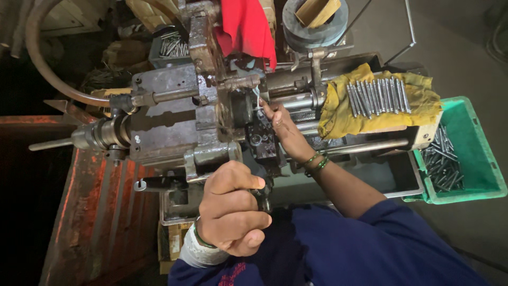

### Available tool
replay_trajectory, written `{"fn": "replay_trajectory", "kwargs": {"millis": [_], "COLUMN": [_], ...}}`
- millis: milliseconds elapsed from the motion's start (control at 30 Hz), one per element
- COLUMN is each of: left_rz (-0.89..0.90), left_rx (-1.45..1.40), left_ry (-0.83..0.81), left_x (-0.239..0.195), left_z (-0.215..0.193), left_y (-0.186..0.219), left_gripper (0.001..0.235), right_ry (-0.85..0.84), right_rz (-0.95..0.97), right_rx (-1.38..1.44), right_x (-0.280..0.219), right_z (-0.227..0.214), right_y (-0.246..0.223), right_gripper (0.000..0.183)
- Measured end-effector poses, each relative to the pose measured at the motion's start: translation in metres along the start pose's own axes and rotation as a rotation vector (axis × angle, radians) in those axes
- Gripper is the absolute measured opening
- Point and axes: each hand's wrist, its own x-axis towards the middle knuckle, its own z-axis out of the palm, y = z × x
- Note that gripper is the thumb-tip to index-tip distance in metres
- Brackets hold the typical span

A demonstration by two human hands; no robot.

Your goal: The person operates a manual metal forming machine, inserting metal rods into the machine and using a lever to process them. Finished metal rods are placed into a green bin. The person repeats this process multiple times.

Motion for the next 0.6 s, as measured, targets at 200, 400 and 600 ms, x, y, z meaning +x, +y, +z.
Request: {"fn": "replay_trajectory", "kwargs": {"millis": [200, 400, 600], "left_rz": [-0.014, -0.02, -0.005], "left_rx": [0.035, 0.026, 0.01], "left_ry": [0.001, 0.014, 0.002], "left_x": [0.001, -0.001, -0.003], "left_z": [0.001, 0.005, 0.004], "left_y": [0.002, 0.002, -0.002], "left_gripper": [0.028, 0.033, 0.033], "right_ry": [0.028, 0.47, 0.594], "right_rz": [-0.167, -0.193, 0.028], "right_rx": [-0.087, -0.589, -0.992], "right_x": [-0.001, -0.018, -0.045], "right_z": [-0.022, -0.094, -0.146], "right_y": [-0.005, -0.007, 0.009], "right_gripper": [0.057, 0.022, 0.025]}}
